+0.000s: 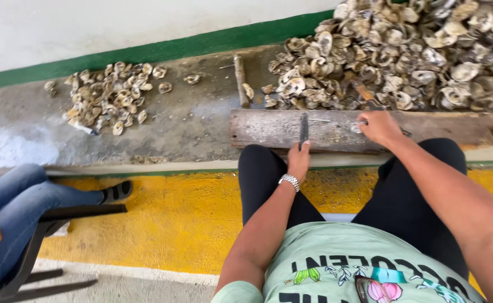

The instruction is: The person picks up oyster shells from a pile, places them on a wooden block, and strikes them with a hammer. They use a metal tool to pry open the shells and remove the meat before discarding the empty shells.

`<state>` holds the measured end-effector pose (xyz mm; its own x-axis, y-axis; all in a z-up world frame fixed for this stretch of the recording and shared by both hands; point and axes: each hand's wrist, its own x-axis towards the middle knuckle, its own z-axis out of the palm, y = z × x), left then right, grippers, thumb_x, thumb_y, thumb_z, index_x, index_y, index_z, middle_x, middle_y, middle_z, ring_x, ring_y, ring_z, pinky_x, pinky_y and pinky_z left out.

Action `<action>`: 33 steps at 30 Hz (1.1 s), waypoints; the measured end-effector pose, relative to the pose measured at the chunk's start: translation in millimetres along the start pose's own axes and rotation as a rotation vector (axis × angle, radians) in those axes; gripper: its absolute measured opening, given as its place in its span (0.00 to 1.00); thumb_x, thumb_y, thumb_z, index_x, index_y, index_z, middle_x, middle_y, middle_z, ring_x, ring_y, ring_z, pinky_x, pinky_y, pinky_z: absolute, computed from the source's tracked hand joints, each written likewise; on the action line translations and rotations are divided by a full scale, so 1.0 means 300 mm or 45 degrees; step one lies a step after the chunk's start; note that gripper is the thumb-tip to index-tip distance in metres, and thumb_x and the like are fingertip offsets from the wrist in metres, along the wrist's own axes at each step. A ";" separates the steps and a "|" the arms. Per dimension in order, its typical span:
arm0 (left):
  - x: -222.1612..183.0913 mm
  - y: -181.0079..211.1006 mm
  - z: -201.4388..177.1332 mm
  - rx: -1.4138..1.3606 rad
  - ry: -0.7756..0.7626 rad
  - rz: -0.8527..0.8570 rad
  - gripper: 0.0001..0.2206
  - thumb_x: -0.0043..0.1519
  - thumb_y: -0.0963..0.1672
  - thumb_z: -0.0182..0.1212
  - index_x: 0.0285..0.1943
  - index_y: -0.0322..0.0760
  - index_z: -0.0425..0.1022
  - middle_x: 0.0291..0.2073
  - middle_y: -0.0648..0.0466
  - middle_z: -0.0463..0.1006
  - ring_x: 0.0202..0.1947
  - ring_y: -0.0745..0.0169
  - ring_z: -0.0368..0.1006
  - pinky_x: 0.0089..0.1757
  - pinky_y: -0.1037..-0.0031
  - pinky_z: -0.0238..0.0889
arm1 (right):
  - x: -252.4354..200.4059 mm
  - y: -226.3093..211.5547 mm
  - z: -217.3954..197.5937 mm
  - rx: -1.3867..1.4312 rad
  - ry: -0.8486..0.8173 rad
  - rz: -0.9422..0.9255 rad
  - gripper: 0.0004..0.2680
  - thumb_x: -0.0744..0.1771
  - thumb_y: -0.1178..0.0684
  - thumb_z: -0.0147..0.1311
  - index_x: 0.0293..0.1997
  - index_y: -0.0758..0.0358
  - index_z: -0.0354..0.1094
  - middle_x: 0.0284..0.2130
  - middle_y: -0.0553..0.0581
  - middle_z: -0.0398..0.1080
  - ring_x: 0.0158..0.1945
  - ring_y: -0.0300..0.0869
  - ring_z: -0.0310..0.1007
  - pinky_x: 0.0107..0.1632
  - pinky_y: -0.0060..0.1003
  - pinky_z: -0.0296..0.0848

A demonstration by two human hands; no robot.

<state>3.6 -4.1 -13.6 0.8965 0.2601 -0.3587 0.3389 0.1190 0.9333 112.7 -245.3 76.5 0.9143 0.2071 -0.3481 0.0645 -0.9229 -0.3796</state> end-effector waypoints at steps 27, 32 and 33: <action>-0.022 0.068 0.007 0.362 0.113 0.243 0.17 0.68 0.50 0.57 0.42 0.28 0.74 0.21 0.51 0.73 0.22 0.61 0.66 0.30 0.63 0.62 | -0.001 -0.112 0.144 0.307 0.148 -0.227 0.09 0.69 0.53 0.53 0.51 0.58 0.78 0.28 0.60 0.78 0.22 0.42 0.71 0.30 0.40 0.68; -0.029 0.122 -0.003 0.401 0.189 0.265 0.16 0.67 0.50 0.57 0.44 0.30 0.75 0.21 0.49 0.73 0.21 0.59 0.68 0.29 0.62 0.62 | 0.095 -0.114 0.094 0.366 0.195 -0.113 0.09 0.70 0.52 0.52 0.51 0.57 0.78 0.30 0.58 0.79 0.23 0.43 0.70 0.30 0.42 0.69; -0.030 0.128 -0.006 0.409 0.233 0.318 0.16 0.66 0.50 0.57 0.47 0.30 0.75 0.22 0.49 0.74 0.21 0.59 0.70 0.29 0.63 0.63 | 0.107 -0.133 0.075 0.351 0.165 -0.039 0.09 0.71 0.51 0.52 0.52 0.56 0.78 0.30 0.60 0.79 0.23 0.44 0.70 0.30 0.43 0.69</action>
<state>8.1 -0.2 25.4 0.9065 0.4119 -0.0921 0.2161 -0.2655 0.9396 130.4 -194.5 61.3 0.9581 0.1739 -0.2276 -0.0020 -0.7904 -0.6126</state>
